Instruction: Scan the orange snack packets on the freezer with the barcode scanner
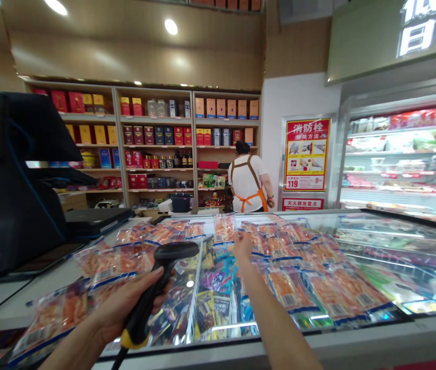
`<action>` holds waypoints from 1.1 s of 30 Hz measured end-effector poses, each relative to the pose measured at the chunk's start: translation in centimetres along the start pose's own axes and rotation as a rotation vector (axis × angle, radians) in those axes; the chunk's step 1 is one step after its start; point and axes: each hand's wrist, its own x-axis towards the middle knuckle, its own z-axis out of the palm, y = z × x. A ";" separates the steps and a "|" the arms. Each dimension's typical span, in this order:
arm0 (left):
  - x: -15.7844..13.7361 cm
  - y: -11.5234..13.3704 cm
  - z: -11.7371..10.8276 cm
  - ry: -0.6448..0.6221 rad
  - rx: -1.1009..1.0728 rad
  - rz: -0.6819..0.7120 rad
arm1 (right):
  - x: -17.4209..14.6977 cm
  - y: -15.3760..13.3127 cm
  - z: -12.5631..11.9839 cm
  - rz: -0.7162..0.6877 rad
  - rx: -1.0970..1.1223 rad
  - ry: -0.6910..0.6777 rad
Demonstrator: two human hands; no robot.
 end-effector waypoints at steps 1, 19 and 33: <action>0.0 0.0 0.2 0.001 0.003 -0.006 | 0.1 0.0 -0.2 0.004 -0.001 0.006; 1.8 -0.6 3.4 -0.033 0.035 -0.039 | 6.1 10.4 -18.9 0.209 -0.237 0.268; 3.0 -1.2 4.8 -0.126 0.023 -0.066 | 5.2 12.9 -20.0 0.238 -0.666 0.084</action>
